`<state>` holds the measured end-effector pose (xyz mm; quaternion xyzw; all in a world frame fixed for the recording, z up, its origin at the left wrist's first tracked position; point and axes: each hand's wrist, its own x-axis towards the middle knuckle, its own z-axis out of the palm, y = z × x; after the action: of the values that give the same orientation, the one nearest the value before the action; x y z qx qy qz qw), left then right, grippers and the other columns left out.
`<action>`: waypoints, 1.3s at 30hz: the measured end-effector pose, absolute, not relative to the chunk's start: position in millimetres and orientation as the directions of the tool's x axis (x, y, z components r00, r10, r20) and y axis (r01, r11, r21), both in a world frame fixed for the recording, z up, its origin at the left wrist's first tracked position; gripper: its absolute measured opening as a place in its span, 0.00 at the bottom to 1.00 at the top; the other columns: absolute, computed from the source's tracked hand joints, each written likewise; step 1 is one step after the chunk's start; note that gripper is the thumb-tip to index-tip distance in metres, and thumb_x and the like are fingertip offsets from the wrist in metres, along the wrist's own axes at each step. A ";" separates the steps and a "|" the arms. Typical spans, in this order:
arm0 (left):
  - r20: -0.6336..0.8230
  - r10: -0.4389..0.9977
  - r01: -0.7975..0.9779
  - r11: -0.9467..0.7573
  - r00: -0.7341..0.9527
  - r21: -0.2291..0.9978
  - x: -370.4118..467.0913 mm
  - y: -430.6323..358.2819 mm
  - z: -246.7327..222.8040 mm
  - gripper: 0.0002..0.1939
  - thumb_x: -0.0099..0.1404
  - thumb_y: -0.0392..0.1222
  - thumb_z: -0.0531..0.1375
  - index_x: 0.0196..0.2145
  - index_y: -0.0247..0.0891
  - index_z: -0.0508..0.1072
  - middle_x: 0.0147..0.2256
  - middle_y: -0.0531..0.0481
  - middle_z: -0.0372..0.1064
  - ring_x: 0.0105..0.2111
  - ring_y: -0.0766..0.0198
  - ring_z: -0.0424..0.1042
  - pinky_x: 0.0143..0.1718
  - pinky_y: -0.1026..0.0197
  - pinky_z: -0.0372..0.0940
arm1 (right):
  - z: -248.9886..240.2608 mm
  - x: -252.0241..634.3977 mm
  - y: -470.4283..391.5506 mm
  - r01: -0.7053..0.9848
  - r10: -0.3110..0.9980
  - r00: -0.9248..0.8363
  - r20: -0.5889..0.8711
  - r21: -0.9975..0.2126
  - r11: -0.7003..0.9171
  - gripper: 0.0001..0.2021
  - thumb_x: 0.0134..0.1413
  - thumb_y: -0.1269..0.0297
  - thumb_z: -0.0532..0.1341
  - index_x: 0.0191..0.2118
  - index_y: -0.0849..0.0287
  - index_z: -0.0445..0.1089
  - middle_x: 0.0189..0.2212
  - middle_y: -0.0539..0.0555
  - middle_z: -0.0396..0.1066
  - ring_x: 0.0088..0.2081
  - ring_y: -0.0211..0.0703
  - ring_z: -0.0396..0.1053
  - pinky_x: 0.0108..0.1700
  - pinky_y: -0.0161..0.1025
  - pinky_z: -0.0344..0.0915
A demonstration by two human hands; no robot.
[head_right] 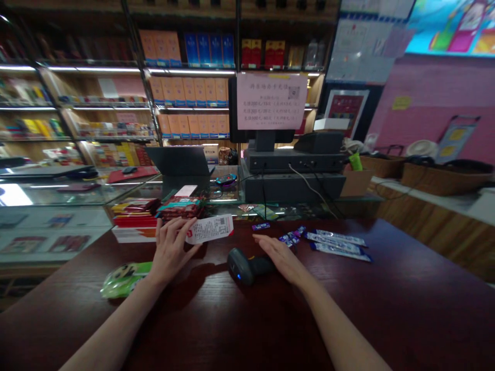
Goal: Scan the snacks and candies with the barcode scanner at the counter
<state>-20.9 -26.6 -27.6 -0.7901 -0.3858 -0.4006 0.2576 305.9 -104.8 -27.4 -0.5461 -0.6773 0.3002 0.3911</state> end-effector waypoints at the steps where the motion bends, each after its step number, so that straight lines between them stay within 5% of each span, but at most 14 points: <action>1: 0.838 0.389 0.812 -0.574 0.382 -0.104 -19.5 -26.9 -27.7 0.31 0.64 0.44 0.63 0.62 0.39 0.63 0.52 0.40 0.66 0.57 0.48 0.62 0.67 0.33 0.43 | -25.9 302.6 -100.1 0.459 0.975 -0.072 0.210 -0.861 0.219 0.30 0.64 0.38 0.48 0.59 0.53 0.69 0.57 0.57 0.71 0.59 0.54 0.66 0.64 0.53 0.55; 8: 0.872 0.277 0.778 -0.606 0.404 -0.167 -8.8 -29.7 -30.2 0.31 0.64 0.43 0.64 0.63 0.40 0.63 0.50 0.41 0.67 0.56 0.49 0.63 0.67 0.34 0.44 | -16.1 284.2 -68.4 0.260 0.982 0.004 0.187 -0.949 0.180 0.34 0.54 0.34 0.56 0.53 0.58 0.73 0.45 0.60 0.78 0.49 0.54 0.75 0.57 0.52 0.64; 23: 0.891 0.126 0.712 -0.654 0.436 -0.256 6.5 -32.1 -31.1 0.31 0.65 0.39 0.64 0.64 0.42 0.62 0.47 0.43 0.68 0.54 0.53 0.65 0.67 0.37 0.47 | -5.7 269.5 -71.9 0.129 0.984 -0.138 0.114 -0.983 0.132 0.33 0.57 0.33 0.53 0.41 0.60 0.79 0.37 0.58 0.80 0.44 0.54 0.76 0.58 0.50 0.61; 39: 0.913 0.089 0.693 -0.681 0.397 -0.236 14.4 -31.3 -32.4 0.34 0.64 0.36 0.65 0.65 0.44 0.60 0.47 0.44 0.67 0.53 0.55 0.67 0.66 0.39 0.51 | -7.4 268.6 -74.4 -0.008 0.994 -0.063 0.088 -0.996 0.088 0.23 0.52 0.42 0.63 0.41 0.57 0.77 0.37 0.52 0.79 0.40 0.49 0.76 0.53 0.46 0.65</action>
<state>14.4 -31.3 -32.4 -0.7763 -0.2518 -0.4877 0.3099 268.6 -74.4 -7.4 -0.4603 -0.5358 0.4942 0.5067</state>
